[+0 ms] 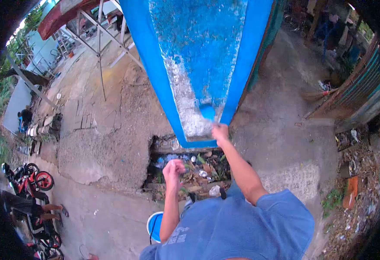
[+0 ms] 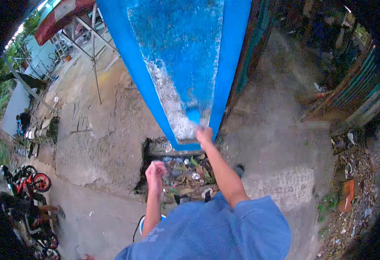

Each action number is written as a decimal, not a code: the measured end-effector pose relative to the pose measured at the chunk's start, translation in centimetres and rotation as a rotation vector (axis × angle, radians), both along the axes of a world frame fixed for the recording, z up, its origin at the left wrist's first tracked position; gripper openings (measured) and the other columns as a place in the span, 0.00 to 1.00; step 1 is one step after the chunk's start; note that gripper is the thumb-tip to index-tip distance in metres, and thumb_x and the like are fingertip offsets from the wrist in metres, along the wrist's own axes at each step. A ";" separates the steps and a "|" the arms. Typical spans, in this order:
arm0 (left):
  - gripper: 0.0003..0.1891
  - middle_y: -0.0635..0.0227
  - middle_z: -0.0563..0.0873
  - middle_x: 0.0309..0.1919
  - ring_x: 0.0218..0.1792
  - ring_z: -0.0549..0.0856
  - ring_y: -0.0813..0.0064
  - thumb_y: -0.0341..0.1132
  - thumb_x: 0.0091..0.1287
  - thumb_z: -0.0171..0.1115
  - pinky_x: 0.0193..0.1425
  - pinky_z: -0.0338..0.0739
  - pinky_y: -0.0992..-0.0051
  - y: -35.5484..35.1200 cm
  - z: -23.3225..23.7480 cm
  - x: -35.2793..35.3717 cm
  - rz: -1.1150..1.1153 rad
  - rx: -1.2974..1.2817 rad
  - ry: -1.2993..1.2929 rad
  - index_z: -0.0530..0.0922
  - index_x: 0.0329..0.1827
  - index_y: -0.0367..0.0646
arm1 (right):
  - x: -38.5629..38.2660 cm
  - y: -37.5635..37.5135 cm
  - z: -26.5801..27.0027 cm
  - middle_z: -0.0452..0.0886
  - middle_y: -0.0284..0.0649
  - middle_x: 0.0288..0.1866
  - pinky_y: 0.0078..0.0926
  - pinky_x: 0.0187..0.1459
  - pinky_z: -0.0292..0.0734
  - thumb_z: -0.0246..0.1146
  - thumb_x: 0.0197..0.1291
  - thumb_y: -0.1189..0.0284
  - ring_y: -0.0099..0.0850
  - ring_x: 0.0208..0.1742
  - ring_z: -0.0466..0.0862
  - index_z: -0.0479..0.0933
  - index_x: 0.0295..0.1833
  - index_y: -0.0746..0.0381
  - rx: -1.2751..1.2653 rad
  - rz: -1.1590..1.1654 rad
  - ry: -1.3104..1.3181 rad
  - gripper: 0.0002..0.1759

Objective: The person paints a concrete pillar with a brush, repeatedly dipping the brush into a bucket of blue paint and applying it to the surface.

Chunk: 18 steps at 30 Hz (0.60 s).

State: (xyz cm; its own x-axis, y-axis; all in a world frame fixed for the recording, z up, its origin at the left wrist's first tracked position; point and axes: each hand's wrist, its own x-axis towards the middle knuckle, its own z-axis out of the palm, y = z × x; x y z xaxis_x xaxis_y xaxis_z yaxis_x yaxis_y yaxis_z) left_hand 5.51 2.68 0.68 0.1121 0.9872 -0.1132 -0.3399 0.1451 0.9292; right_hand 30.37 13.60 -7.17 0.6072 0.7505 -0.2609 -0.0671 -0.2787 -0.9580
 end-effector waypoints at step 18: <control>0.20 0.71 0.76 0.23 0.26 0.75 0.82 0.46 0.70 0.44 0.31 0.70 0.80 -1.1 -1.0 -1.1 -0.136 -0.035 0.099 0.75 0.36 0.37 | 0.2 -1.0 8.6 0.77 0.54 0.23 0.44 0.25 0.74 0.54 0.59 0.70 0.48 0.25 0.80 0.71 0.46 0.70 0.249 0.067 -1.097 0.15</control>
